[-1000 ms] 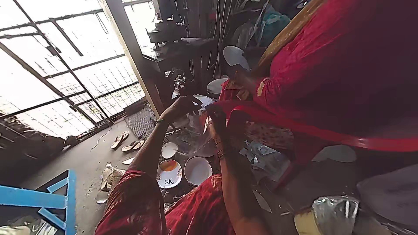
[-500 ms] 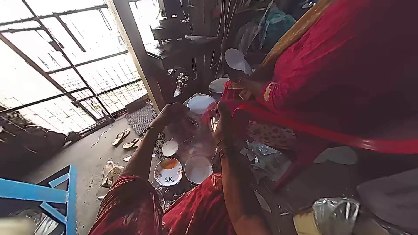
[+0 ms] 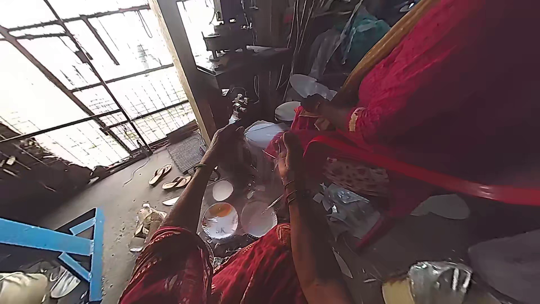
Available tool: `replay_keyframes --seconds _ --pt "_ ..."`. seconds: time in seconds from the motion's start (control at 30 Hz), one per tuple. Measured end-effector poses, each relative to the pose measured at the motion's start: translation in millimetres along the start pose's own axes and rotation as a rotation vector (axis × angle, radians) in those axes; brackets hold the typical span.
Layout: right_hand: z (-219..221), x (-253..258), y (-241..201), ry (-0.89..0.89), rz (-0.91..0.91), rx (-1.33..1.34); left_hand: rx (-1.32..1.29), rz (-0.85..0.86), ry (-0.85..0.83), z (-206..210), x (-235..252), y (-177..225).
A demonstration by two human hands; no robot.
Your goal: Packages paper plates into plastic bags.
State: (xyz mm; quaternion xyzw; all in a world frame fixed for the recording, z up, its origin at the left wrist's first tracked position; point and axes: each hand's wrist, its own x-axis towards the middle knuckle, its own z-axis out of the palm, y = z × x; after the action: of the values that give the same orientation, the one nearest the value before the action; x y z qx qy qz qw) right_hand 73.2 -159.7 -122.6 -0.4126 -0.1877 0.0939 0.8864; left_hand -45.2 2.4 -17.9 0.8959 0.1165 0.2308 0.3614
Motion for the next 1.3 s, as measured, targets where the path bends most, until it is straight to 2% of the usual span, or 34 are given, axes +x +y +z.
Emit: replay_keyframes --seconds 0.23,0.47,0.57,0.63,0.73,0.77,0.83,0.9,0.97,1.03,1.13,1.23,1.3 --pt "-3 0 0 -0.019 0.013 -0.018 -0.035 0.023 0.067 5 1 -2" --pt "-7 0 -2 0.058 0.051 -0.064 0.114 0.227 -0.194 -13 -6 -19" --pt "-7 1 -2 0.085 0.071 -0.323 0.214 0.209 -0.159 -14 -12 -17" --pt "-9 -2 -3 0.098 -0.018 -0.606 0.281 0.168 -0.127 -13 -14 -16" --pt "-1 -7 -16 0.060 -0.354 -0.881 0.411 0.166 -0.156 -12 -26 -4" --pt "4 -9 -24 0.012 -0.441 -0.887 0.465 0.232 -0.176 -11 -30 -2" --pt "15 -18 -42 -0.182 -0.496 -0.859 0.531 0.402 -0.201 -5 -31 -7" --pt "18 -23 -42 -0.436 -0.430 -0.777 0.555 0.470 -0.208 -1 -35 -7" --pt "17 -21 -33 -0.592 -0.257 -0.730 0.577 0.499 -0.172 2 -32 -7" --pt "17 -20 -25 -0.589 -0.209 -0.768 0.595 0.482 -0.093 1 -26 -11" --pt "21 -28 -17 -0.419 -0.262 -0.794 0.532 0.357 0.134 5 -41 -7" --pt "29 -22 -4 -0.238 -0.424 -0.784 0.424 0.133 0.414 22 -60 -3" --pt "31 -21 0 -0.233 -0.558 -0.825 0.276 -0.090 0.398 34 -67 2"
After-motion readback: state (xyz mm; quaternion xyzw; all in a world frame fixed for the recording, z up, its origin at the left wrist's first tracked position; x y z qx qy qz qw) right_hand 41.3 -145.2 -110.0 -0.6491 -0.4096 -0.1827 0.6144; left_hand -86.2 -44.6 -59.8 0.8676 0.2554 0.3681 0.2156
